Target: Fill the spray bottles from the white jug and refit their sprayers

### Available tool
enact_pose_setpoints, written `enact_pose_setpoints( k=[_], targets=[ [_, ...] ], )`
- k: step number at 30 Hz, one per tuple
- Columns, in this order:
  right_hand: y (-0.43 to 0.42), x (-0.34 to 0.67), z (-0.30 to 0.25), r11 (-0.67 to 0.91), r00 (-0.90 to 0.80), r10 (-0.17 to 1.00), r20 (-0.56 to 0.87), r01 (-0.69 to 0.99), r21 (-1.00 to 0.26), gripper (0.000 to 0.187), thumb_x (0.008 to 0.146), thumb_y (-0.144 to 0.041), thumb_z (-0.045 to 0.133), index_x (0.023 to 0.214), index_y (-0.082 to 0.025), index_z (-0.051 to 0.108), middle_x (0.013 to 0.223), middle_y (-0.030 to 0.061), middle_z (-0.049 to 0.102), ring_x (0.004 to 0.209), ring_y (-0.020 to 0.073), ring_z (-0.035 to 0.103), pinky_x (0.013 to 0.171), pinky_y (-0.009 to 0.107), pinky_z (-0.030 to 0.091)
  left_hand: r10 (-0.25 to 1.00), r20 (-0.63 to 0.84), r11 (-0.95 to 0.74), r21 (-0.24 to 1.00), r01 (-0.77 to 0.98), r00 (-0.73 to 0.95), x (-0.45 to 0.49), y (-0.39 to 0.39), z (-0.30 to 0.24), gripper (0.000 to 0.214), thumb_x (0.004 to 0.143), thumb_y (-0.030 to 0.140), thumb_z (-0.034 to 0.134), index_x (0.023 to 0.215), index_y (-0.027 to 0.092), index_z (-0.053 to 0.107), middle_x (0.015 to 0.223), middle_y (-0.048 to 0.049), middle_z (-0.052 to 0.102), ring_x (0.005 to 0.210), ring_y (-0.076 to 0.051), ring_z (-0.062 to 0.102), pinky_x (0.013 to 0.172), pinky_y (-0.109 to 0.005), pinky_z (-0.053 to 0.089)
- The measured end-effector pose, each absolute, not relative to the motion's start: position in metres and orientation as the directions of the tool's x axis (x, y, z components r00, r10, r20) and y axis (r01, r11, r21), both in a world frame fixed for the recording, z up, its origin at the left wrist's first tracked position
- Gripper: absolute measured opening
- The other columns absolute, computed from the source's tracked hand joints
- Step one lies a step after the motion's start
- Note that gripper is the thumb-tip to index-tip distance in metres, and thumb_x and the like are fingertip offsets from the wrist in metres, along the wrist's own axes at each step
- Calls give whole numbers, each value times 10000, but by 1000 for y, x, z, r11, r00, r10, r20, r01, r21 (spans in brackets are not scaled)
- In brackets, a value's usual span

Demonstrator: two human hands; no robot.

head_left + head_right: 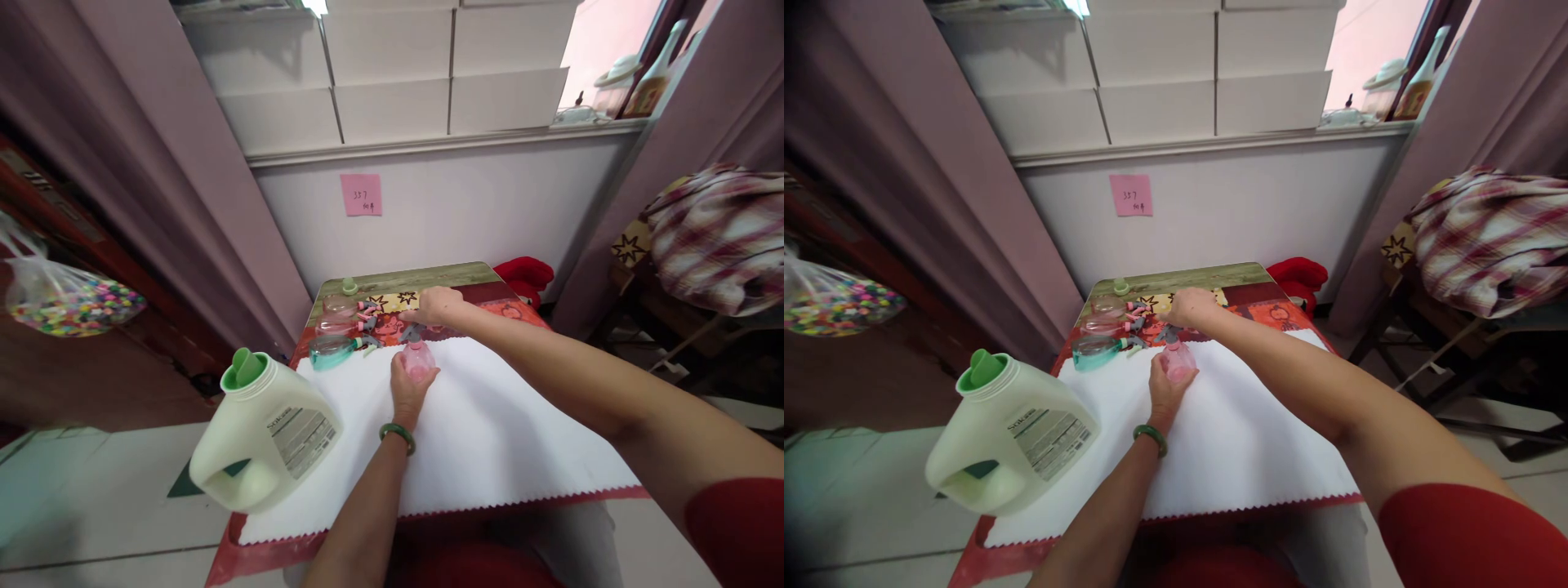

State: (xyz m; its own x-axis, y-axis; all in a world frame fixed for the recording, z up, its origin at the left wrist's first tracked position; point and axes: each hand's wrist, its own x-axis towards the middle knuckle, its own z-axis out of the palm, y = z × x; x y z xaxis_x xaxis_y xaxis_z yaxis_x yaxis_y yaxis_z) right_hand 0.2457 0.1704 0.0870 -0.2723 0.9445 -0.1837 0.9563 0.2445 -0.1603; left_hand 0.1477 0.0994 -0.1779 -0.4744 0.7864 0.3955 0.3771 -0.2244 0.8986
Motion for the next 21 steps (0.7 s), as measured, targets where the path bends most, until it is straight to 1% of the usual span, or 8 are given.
enact_pose_setpoints(
  k=[3, 5, 7, 9, 12, 14, 17, 21],
  targets=[
    [169, 241, 88, 242, -262, 946, -194, 963, -122, 498, 849, -601, 775, 1049, -147, 806, 1014, 187, 810, 1089, 374, 770, 923, 443, 590, 765, 431, -227, 875, 427, -478, 149, 99, -178, 742, 584, 394, 965, 1193, 256, 564, 1171, -95, 637, 1158, -362, 636, 1045, -604, 499],
    [166, 238, 90, 261, -279, 933, -225, 959, -110, 422, 819, -475, 818, 1080, -143, 802, 993, 177, 813, 1027, 359, 785, 872, 417, 599, 763, 449, -232, 862, 451, -465, 150, 99, -177, 751, 579, 375, 957, 1204, 244, 560, 1196, -119, 635, 1187, -376, 628, 1065, -622, 488],
    [161, 238, 94, 319, -336, 907, -252, 942, -108, 386, 805, -336, 822, 1129, -129, 787, 988, 178, 818, 965, 342, 794, 810, 382, 596, 773, 456, -237, 853, 465, -441, 151, 98, -176, 747, 572, 348, 948, 1202, 233, 563, 1193, -129, 646, 1176, -371, 641, 1060, -603, 501],
    [156, 238, 96, 391, -405, 879, -251, 914, -108, 457, 786, -249, 830, 1217, -119, 753, 1050, 189, 822, 977, 335, 794, 782, 350, 581, 788, 451, -236, 850, 470, -420, 152, 98, -176, 734, 572, 331, 935, 1200, 236, 566, 1185, -123, 664, 1147, -356, 664, 1036, -573, 526],
    [152, 238, 99, 521, -524, 826, -206, 850, -73, 644, 770, -239, 860, 1372, -118, 664, 1200, 200, 800, 1073, 331, 775, 780, 319, 556, 809, 420, -214, 862, 460, -411, 154, 97, -176, 740, 599, 336, 918, 1233, 251, 545, 1167, -109, 685, 1084, -331, 698, 961, -530, 567],
    [152, 237, 99, 634, -622, 754, -212, 774, -14, 674, 771, -227, 859, 1400, -123, 643, 1227, 191, 794, 1094, 324, 766, 769, 309, 536, 820, 395, -197, 874, 445, -413, 154, 97, -176, 768, 613, 339, 916, 1262, 244, 517, 1149, -115, 693, 1023, -321, 712, 896, -506, 584],
    [151, 233, 99, 760, -724, 636, -268, 647, 58, 565, 759, -127, 828, 1310, -159, 709, 1174, 143, 814, 1047, 294, 766, 755, 293, 503, 831, 373, -187, 886, 424, -413, 154, 96, -173, 789, 609, 331, 923, 1266, 220, 502, 1148, -140, 693, 997, -332, 712, 870, -507, 581],
    [145, 233, 96, 842, -798, 527, -293, 537, 51, 368, 743, -26, 781, 1043, -238, 813, 1075, 45, 838, 999, 234, 750, 764, 264, 469, 834, 378, -211, 892, 400, -402, 153, 97, -168, 762, 605, 335, 927, 1250, 230, 536, 1182, -137, 675, 1077, -345, 686, 951, -517, 550]
  ],
)
